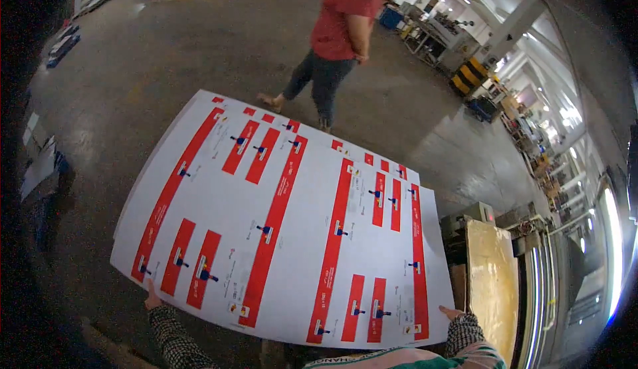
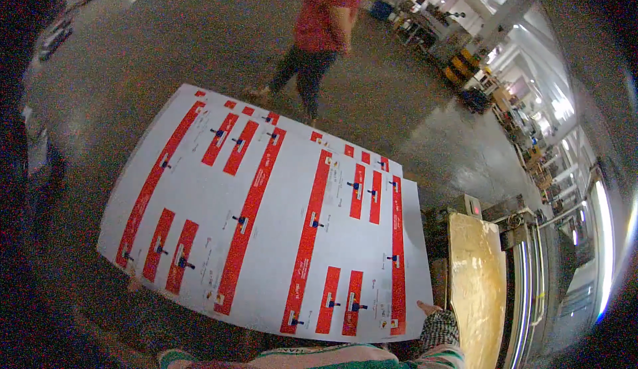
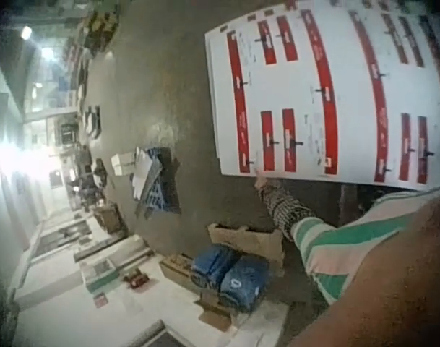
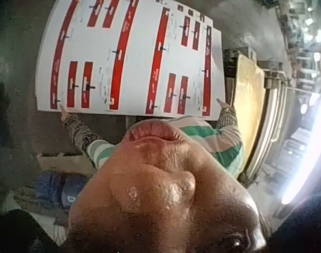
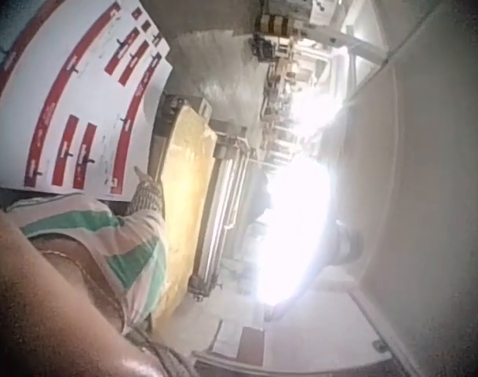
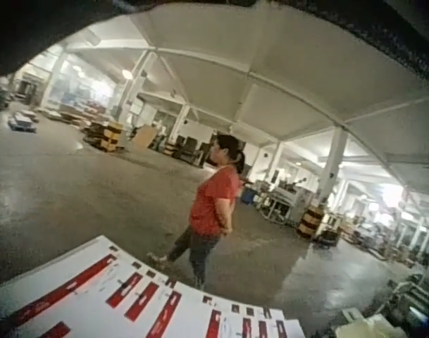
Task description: Picking up large printed sheets and feeding them one by one into an industrial paper rolling or coating machine.
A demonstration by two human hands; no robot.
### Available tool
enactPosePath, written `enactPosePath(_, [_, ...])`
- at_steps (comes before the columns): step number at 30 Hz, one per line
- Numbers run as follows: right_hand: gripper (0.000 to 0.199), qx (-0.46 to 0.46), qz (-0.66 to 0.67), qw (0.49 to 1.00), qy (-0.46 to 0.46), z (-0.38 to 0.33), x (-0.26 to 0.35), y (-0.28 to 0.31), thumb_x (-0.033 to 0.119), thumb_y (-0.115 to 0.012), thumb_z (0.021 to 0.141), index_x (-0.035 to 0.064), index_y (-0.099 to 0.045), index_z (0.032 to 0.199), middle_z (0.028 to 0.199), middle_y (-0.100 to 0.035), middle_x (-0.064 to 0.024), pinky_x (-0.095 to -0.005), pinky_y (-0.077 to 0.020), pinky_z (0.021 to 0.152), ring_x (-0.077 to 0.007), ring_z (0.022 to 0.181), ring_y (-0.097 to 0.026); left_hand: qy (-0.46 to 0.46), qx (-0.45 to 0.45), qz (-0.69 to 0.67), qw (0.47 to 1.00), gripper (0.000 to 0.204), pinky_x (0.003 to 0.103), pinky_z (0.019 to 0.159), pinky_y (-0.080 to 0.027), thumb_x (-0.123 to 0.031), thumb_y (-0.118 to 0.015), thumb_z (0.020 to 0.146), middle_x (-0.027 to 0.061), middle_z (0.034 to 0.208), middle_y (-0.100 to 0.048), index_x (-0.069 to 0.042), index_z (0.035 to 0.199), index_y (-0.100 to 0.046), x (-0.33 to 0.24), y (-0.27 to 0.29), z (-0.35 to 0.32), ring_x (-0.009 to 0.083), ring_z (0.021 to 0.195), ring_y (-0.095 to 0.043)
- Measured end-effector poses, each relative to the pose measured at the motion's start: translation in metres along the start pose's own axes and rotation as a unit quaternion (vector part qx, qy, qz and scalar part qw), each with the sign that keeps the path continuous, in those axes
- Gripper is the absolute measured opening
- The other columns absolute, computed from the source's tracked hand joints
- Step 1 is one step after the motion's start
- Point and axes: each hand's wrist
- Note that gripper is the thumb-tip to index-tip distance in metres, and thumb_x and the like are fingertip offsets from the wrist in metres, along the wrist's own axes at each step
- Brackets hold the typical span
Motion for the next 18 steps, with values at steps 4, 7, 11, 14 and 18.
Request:
enactPosePath(4, [0.056, -0.056, 0.138, 0.989, 0.014, 0.003, 0.007, 0.014, 0.042, -0.020, 0.087, 0.0097, -0.004, 0.130, 0.123, -0.029, -0.0157, -0.0368, -0.0265, 0.094, -0.0279, 0.115, -0.028, -0.024, 0.062, -0.044, 0.997, 0.043, 0.035, 0.077, -0.043, -0.026, -0.045, 0.078, 0.0172, 0.103, -0.052, 0.000, 0.112, -0.044, 0.023, -0.018, 0.045, 0.0270, 0.092, -0.051])
enactPosePath(7, [0.057, -0.062, 0.233, 0.970, 0.018, 0.011, -0.020, 0.018, 0.041, -0.020, 0.087, 0.0082, -0.003, 0.130, 0.125, -0.026, -0.0156, -0.0373, -0.0254, 0.095, -0.0284, 0.116, -0.026, -0.049, 0.079, -0.061, 0.994, 0.040, 0.034, 0.078, -0.042, -0.023, -0.043, 0.079, 0.0175, 0.104, -0.051, -0.001, 0.113, -0.044, 0.022, -0.038, 0.048, 0.0271, 0.094, -0.050])
enactPosePath(11, [0.058, -0.083, 0.353, 0.932, 0.018, 0.030, -0.102, 0.071, 0.041, -0.019, 0.087, 0.0062, -0.001, 0.130, 0.127, -0.021, -0.0155, -0.0379, -0.0239, 0.096, -0.0291, 0.118, -0.023, -0.067, 0.110, -0.087, 0.988, 0.038, 0.034, 0.080, -0.042, -0.020, -0.040, 0.081, 0.0179, 0.106, -0.050, -0.002, 0.114, -0.044, 0.038, -0.081, 0.057, 0.0273, 0.096, -0.050])
enactPosePath(14, [0.059, 0.011, 0.389, 0.921, 0.000, 0.062, -0.163, 0.081, 0.041, -0.019, 0.087, 0.0047, 0.000, 0.130, 0.129, -0.018, -0.0153, -0.0384, -0.0228, 0.097, -0.0296, 0.119, -0.021, -0.035, -0.017, 0.000, 0.999, 0.041, 0.033, 0.083, -0.040, -0.023, -0.043, 0.081, 0.0169, 0.109, -0.047, -0.001, 0.116, -0.041, -0.006, -0.010, 0.009, 0.0259, 0.097, -0.048])
enactPosePath(18, [0.060, 0.090, 0.466, 0.879, -0.043, 0.146, -0.136, 0.037, 0.040, -0.018, 0.087, 0.0027, 0.001, 0.129, 0.131, -0.014, -0.0152, -0.0391, -0.0213, 0.099, -0.0302, 0.120, -0.018, -0.304, 0.240, 0.075, 0.919, 0.036, 0.031, 0.080, -0.041, -0.024, -0.041, 0.083, 0.0141, 0.097, -0.052, 0.001, 0.109, -0.047, -0.040, -0.043, 0.024, 0.0221, 0.090, -0.051])
Point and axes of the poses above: each hand's wrist, its own z-axis towards the middle knuckle, its own y-axis out of the back of the hand, x = y × z
